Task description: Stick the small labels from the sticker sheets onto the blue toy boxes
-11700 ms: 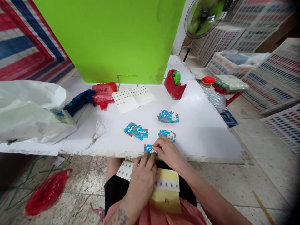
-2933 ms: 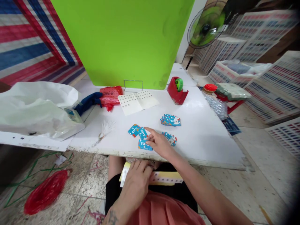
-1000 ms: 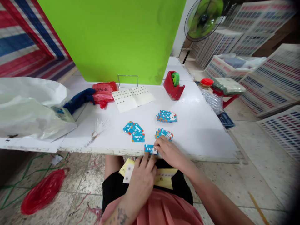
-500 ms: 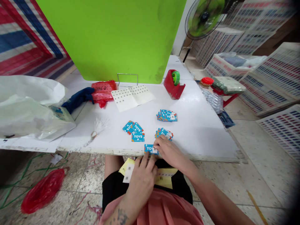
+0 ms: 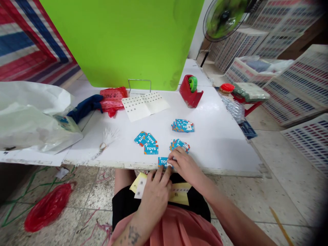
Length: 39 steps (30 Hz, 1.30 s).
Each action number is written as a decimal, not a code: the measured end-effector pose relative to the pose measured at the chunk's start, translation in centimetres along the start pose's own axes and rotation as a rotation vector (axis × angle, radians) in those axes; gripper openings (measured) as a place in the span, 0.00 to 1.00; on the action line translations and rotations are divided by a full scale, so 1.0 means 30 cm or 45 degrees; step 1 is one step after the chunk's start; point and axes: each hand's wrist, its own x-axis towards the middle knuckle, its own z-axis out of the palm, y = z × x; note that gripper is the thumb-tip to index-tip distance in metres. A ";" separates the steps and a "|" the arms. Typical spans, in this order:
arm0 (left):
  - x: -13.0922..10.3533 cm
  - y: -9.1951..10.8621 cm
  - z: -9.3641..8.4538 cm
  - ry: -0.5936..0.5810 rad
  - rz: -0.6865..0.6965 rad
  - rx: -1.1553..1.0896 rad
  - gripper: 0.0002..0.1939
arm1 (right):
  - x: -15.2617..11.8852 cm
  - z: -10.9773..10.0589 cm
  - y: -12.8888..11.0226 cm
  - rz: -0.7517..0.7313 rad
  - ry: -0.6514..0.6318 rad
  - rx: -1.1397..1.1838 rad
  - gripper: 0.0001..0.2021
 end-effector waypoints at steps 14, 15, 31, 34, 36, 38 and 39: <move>0.003 -0.001 0.009 0.026 -0.004 -0.012 0.08 | 0.005 0.035 -0.001 0.062 0.215 0.007 0.05; 0.002 0.000 0.010 0.018 -0.005 -0.013 0.08 | 0.002 0.037 0.003 0.047 0.233 0.023 0.05; -0.026 -0.037 -0.085 -0.123 -0.191 -0.333 0.08 | -0.087 -0.030 -0.024 -0.150 0.128 -0.069 0.10; -0.038 -0.026 -0.081 -0.171 -0.209 -0.351 0.08 | -0.052 -0.011 -0.014 -0.147 0.134 -0.140 0.14; -0.046 -0.022 -0.080 -0.180 -0.225 -0.359 0.09 | -0.041 -0.008 -0.017 -0.167 0.128 -0.160 0.14; -0.052 -0.022 -0.077 -0.172 -0.239 -0.356 0.09 | -0.039 -0.009 -0.025 -0.174 0.114 -0.159 0.12; -0.053 -0.022 -0.076 -0.167 -0.241 -0.352 0.09 | -0.040 -0.008 -0.028 -0.166 0.111 -0.152 0.11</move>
